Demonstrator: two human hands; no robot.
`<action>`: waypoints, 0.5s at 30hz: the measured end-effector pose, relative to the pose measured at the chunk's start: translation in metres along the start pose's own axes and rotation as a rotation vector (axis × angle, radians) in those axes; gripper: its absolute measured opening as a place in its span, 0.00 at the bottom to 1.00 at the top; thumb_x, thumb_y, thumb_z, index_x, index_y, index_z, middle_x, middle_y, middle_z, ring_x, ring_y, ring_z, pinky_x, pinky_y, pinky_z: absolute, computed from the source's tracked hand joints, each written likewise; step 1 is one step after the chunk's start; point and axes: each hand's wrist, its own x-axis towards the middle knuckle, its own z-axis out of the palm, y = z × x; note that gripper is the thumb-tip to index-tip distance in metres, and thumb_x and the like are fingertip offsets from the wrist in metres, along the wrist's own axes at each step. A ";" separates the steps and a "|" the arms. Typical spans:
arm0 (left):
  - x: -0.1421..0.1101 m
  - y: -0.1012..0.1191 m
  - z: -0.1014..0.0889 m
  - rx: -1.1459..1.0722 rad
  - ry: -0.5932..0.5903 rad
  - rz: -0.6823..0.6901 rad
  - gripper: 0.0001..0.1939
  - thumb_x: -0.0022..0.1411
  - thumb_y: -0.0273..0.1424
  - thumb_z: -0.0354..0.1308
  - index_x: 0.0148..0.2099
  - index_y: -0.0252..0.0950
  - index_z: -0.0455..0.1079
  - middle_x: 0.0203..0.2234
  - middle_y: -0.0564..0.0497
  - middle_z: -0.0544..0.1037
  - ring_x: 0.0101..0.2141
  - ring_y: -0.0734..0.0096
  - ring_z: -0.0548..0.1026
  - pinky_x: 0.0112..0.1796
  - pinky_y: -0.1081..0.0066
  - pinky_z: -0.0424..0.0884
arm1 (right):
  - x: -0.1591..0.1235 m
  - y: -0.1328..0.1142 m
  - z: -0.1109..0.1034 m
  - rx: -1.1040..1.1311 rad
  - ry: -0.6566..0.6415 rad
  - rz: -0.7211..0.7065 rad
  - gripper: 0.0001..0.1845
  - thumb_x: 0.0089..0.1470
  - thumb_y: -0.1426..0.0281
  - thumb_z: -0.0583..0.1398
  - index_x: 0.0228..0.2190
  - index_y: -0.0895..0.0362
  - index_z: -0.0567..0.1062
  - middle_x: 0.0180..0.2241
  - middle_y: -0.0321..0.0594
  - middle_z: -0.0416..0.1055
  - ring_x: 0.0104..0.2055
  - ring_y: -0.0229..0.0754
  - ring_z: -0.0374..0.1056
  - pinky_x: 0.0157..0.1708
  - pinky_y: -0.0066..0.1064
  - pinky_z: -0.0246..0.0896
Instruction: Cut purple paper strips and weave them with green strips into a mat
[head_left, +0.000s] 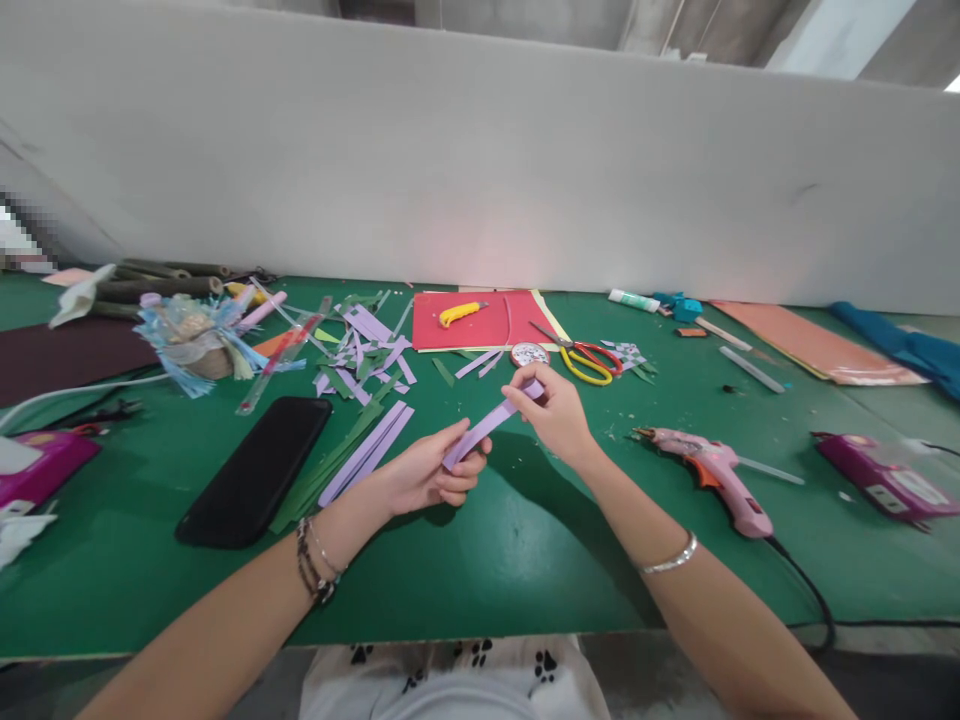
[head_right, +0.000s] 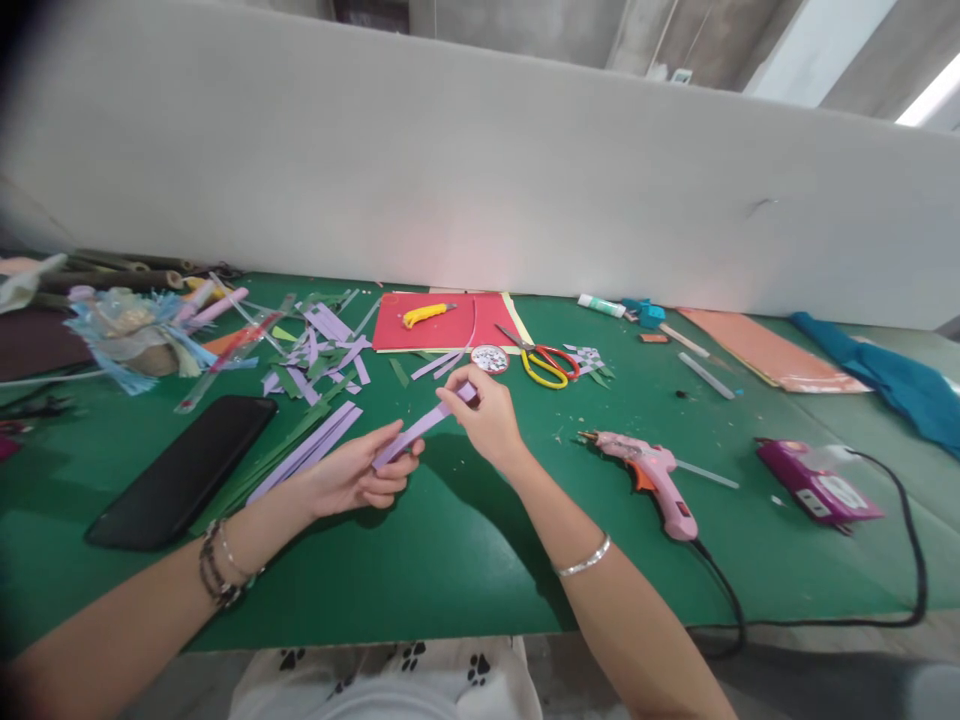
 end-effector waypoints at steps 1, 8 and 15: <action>0.000 0.000 0.000 0.017 0.010 0.005 0.20 0.65 0.39 0.36 0.31 0.33 0.61 0.13 0.62 0.52 0.11 0.85 0.42 0.13 0.84 0.46 | 0.000 0.001 0.000 -0.016 0.002 -0.011 0.09 0.45 0.64 0.57 0.22 0.55 0.63 0.17 0.30 0.61 0.17 0.32 0.54 0.18 0.26 0.51; -0.003 0.002 0.006 0.479 0.141 0.078 0.14 0.62 0.33 0.44 0.26 0.33 0.60 0.11 0.61 0.54 0.11 0.86 0.48 0.13 0.83 0.44 | 0.005 0.006 -0.010 -0.306 -0.067 -0.174 0.06 0.48 0.66 0.55 0.24 0.55 0.67 0.22 0.35 0.67 0.24 0.37 0.63 0.27 0.29 0.58; -0.003 0.001 0.000 0.955 0.226 0.133 0.16 0.57 0.40 0.49 0.26 0.33 0.65 0.11 0.59 0.63 0.11 0.81 0.60 0.15 0.79 0.56 | -0.011 -0.015 -0.008 -0.681 -0.479 -0.480 0.16 0.52 0.66 0.53 0.44 0.53 0.68 0.48 0.43 0.67 0.52 0.46 0.58 0.56 0.53 0.26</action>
